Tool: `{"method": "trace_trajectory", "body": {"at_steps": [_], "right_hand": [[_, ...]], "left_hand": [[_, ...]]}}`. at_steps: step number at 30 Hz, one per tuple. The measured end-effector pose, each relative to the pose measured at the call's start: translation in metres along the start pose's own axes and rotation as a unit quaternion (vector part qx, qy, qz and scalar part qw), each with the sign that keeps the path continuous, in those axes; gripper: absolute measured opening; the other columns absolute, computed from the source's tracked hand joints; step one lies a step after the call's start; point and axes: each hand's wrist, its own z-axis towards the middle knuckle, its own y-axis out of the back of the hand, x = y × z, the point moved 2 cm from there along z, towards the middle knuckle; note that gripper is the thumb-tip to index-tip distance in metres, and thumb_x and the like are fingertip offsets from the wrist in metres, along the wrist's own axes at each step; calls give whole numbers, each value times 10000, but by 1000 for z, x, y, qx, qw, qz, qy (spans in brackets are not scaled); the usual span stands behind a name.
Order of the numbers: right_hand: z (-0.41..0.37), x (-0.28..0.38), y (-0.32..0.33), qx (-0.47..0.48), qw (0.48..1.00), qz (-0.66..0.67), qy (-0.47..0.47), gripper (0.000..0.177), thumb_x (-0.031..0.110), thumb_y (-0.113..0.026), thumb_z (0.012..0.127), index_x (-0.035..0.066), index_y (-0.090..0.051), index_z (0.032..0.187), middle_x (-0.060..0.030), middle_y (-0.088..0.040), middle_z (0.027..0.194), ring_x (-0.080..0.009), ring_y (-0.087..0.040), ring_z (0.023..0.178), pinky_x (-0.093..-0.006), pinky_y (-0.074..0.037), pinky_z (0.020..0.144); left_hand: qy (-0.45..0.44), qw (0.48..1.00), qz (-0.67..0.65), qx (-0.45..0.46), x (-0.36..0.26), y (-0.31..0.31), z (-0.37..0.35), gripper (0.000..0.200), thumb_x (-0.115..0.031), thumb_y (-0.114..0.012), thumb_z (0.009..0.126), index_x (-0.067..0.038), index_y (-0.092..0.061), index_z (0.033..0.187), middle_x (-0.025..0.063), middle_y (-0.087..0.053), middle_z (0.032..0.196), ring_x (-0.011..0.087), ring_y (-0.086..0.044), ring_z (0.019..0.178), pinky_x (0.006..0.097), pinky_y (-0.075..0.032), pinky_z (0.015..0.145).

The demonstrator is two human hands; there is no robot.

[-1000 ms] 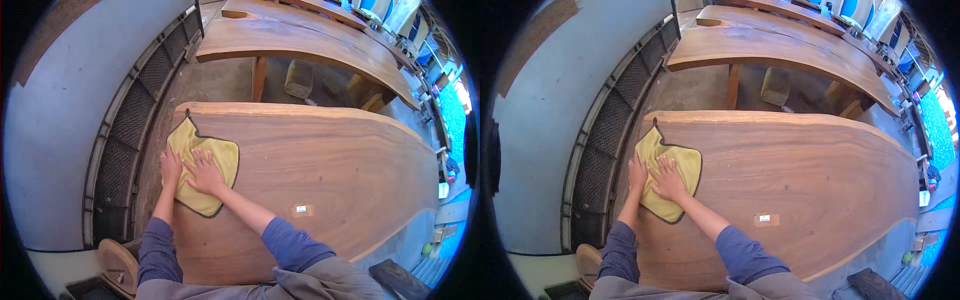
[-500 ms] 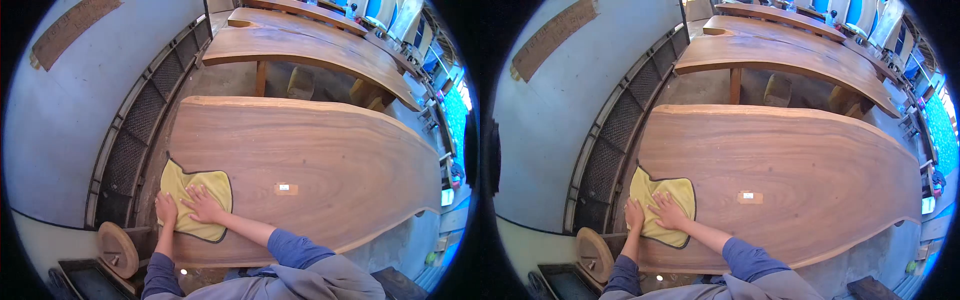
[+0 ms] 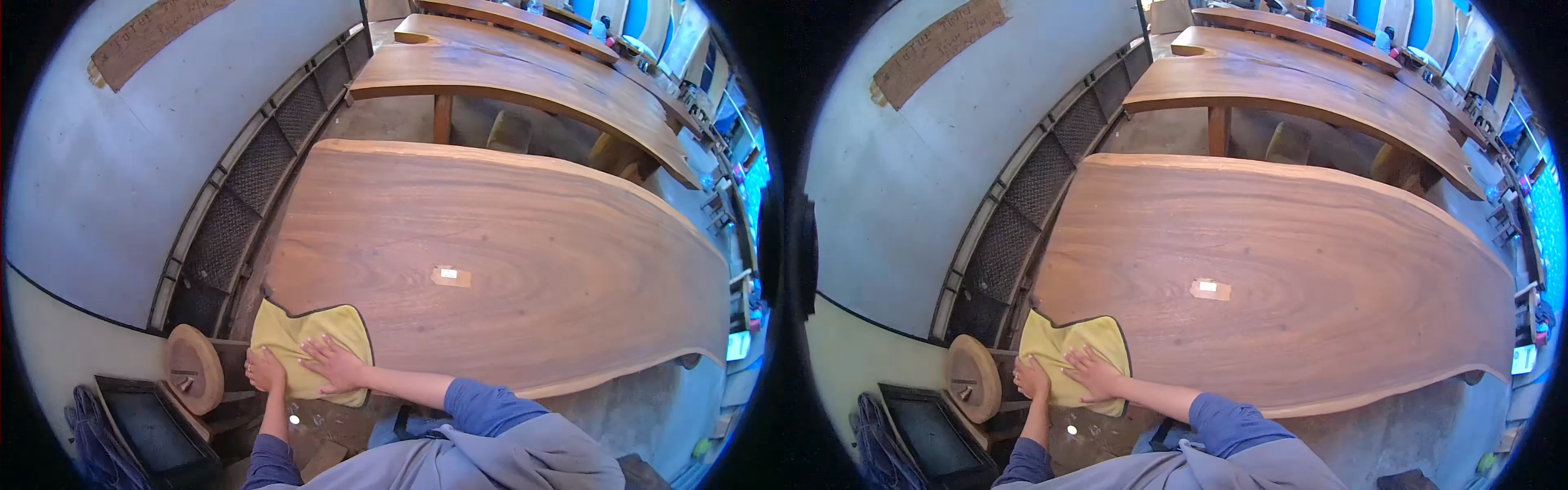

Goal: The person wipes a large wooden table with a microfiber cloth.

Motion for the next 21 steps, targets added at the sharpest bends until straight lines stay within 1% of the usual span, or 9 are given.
{"method": "trace_trajectory", "body": {"at_steps": [6, 7, 8, 10, 11, 14, 16, 18, 21], "right_hand": [[-8, 1, 11, 27, 998, -59, 11, 834, 419, -570, 733, 107, -185, 1403, -177, -151, 1448, -318, -137, 1346, -514, -111, 1071], [-12, 1, 2, -4, 996, -84, 7, 841, 418, -596, 712, 101, -216, 1392, -170, -162, 1448, -315, -144, 1345, -519, -116, 1068], [-17, 1, -6, -35, 993, -109, 3, 849, 417, -621, 691, 94, -248, 1381, -162, -173, 1448, -312, -152, 1344, -525, -122, 1065], [-33, -3, -1, -25, 996, -91, -10, 761, 224, -552, 707, 120, -234, 1391, -155, -185, 1446, -292, -187, 1339, -504, -156, 1067], [-40, -7, -9, -71, 995, -63, -26, 732, 181, -534, 706, 125, -261, 1382, -150, -211, 1438, -293, -200, 1335, -505, -157, 1066], [-85, -15, 5, -104, 990, -45, -89, 726, 165, -537, 694, 136, -283, 1373, -139, -247, 1422, -287, -223, 1325, -508, -159, 1062], [-120, -18, 24, -71, 988, -34, -132, 751, 154, -566, 672, 165, -292, 1371, -124, -242, 1427, -283, -219, 1327, -509, -147, 1065], [-151, -21, 32, -77, 984, 12, -159, 778, 148, -597, 651, 200, -302, 1369, -121, -224, 1436, -280, -192, 1338, -512, -130, 1067], [-164, -21, 40, -68, 981, 21, -182, 785, 156, -604, 652, 211, -297, 1372, -126, -210, 1441, -284, -178, 1343, -519, -129, 1065]], "left_hand": [[10, 978, -170, -123, 5, -37, -5, 534, -297, -486, 878, 5, -332, 1290, 270, -379, 1271, 418, -329, 1203, 481, -310, 961], [37, 962, -219, -161, 4, -43, -14, 538, -256, -489, 878, 28, -311, 1298, 289, -364, 1276, 433, -299, 1223, 483, -296, 975], [38, 959, -184, -211, -1, -51, -26, 527, -201, -463, 880, 27, -283, 1319, 332, -367, 1247, 465, -339, 1172, 486, -297, 971], [94, 949, -281, -112, -16, -49, -44, 547, -180, -452, 876, 25, -246, 1339, 359, -379, 1215, 478, -396, 1111, 483, -328, 941], [112, 935, -334, -41, -38, -16, -61, 581, -172, -452, 875, 21, -196, 1360, 375, -390, 1189, 490, -429, 1060, 494, -347, 912], [91, 941, -326, 9, -70, -4, -104, 626, -186, -431, 891, -29, -98, 1398, 375, -354, 1224, 502, -407, 1076, 507, -337, 917], [28, 924, -381, -15, -80, -31, -138, 675, -197, -440, 890, -62, -30, 1408, 398, -313, 1243, 523, -383, 1089, 516, -316, 935], [43, 917, -382, 104, -106, 21, -177, 726, -202, -461, 881, -77, 22, 1409, 412, -288, 1255, 534, -356, 1117, 516, -289, 959], [50, 919, -366, 139, -109, 23, -183, 764, -201, -480, 871, -80, 51, 1406, 405, -274, 1278, 521, -348, 1147, 503, -275, 973]]}}
